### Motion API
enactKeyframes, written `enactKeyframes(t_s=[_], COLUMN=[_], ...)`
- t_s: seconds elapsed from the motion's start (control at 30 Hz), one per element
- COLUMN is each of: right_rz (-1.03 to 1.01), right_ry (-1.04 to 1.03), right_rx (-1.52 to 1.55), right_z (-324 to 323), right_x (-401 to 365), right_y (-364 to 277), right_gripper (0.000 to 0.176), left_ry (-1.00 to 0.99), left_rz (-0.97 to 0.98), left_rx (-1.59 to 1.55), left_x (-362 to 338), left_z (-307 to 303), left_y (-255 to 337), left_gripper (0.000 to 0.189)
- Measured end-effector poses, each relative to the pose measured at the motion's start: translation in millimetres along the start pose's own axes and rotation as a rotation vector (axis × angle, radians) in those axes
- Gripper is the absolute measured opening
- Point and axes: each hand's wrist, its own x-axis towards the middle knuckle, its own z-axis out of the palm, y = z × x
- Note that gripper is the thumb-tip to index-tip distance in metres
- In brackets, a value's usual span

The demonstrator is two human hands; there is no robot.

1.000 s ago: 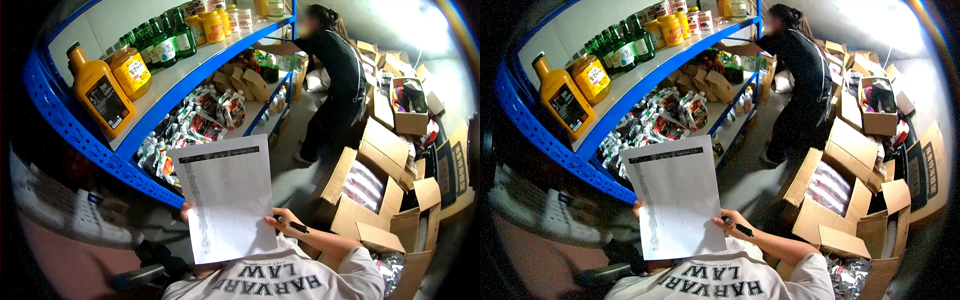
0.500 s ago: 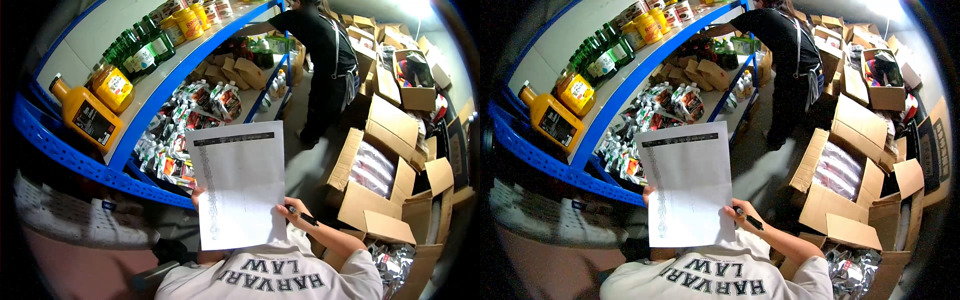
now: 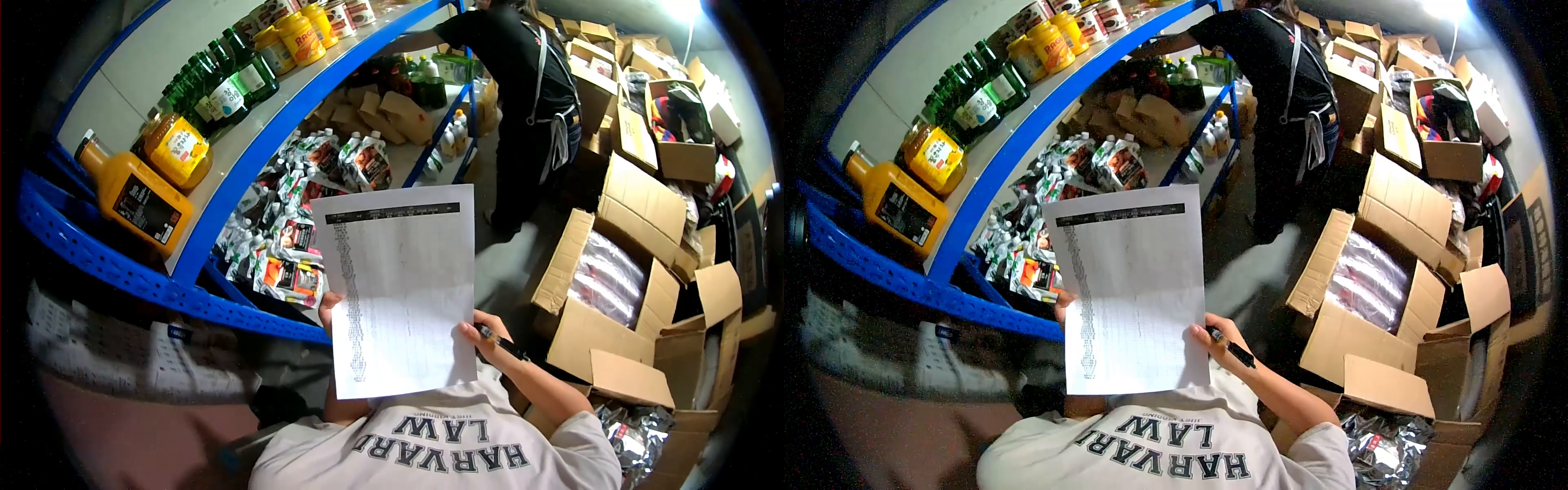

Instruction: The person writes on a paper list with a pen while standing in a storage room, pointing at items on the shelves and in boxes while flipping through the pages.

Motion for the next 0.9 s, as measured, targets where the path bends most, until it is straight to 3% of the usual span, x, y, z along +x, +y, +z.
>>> enactKeyframes(t_s=[0.17, 0.37, 0.9], right_rz=[-0.035, -0.002, 0.048], right_ry=[0.009, 0.003, 0.02], right_rx=[0.115, 0.011, 0.079], right_z=[3.7, 10.1, 41.6], right_x=[-0.7, 0.9, -17.4], right_y=[-0.7, 3.4, 12.1], right_gripper=[0.032, 0.032, 0.024], left_ry=[-0.002, -0.009, -0.016], left_rz=[0.009, 0.027, 0.04], left_rx=[-0.012, -0.023, -0.071], left_x=[-2.7, -11.2, -39.5], left_z=[1.8, 2.1, -7.6], left_y=[-0.1, 4.4, 22.1], left_gripper=[0.032, 0.032, 0.033])
